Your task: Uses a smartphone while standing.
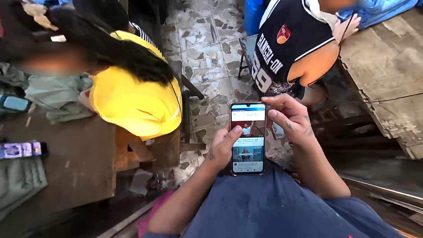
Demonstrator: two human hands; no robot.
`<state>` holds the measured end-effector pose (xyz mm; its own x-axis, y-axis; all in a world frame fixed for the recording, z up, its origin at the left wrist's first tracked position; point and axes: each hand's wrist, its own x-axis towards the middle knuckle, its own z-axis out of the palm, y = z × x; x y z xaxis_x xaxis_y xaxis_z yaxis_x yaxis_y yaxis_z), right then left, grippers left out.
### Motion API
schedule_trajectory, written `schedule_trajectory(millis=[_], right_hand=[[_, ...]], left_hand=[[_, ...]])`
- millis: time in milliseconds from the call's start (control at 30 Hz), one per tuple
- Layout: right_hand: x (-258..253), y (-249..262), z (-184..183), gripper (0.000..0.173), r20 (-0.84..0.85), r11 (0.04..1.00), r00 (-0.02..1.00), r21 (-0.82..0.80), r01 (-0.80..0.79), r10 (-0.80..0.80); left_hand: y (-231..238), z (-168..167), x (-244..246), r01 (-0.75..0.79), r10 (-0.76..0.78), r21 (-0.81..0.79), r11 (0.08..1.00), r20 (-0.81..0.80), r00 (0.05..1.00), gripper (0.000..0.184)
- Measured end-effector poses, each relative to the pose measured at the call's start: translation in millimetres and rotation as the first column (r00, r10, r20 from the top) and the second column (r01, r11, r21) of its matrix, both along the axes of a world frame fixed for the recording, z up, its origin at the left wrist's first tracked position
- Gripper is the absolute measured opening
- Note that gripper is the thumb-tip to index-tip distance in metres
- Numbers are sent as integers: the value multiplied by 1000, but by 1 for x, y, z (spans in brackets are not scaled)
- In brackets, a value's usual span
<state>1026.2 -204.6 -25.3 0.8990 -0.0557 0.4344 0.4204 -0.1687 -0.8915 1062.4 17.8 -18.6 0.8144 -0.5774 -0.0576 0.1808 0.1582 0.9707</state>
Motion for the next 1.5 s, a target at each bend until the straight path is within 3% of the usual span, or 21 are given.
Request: schedule_trajectory(millis=[133, 300, 533, 800, 1033, 1200, 1300, 1367, 1433, 1500], right_hand=[[48, 32, 3, 23, 1, 999, 999, 16, 45, -45], [94, 69, -9, 20, -80, 994, 991, -6, 107, -107], [143, 101, -13, 20, -116, 995, 989, 4, 97, -95], [195, 109, -15, 21, -122, 998, 991, -6, 56, -56], [251, 95, -20, 17, -100, 1000, 995, 26, -14, 16], [294, 63, -15, 15, -92, 1000, 996, 18, -12, 14], [319, 39, -12, 18, -81, 999, 997, 31, -3, 6], [330, 21, -11, 18, -78, 999, 997, 37, 17, -14], [339, -1, -7, 19, -70, 997, 997, 57, 49, -45], [344, -25, -3, 20, -77, 995, 995, 68, 71, -66]], left_hand=[[23, 10, 58, 28, -29, 7, 1000, 44, 999, 30], [55, 3, 110, 65, -64, 30, 997, -21, 998, 28], [90, -6, 155, 68, -65, 39, 997, -68, 996, 29], [99, -7, 195, 11, -8, 39, 999, -68, 998, 28], [81, -2, 235, -87, 89, 50, 995, -37, 995, 26], [48, 5, 273, -124, 123, 63, 990, 29, 992, 34], [20, 13, 299, -117, 117, 76, 990, 12, 993, 29], [2, 13, 315, -53, 55, 71, 996, -24, 998, 31], [-14, 12, 333, 91, -91, -7, 996, -35, 995, 56], [-37, 12, 349, 165, -167, -64, 984, -22, 986, 62]])
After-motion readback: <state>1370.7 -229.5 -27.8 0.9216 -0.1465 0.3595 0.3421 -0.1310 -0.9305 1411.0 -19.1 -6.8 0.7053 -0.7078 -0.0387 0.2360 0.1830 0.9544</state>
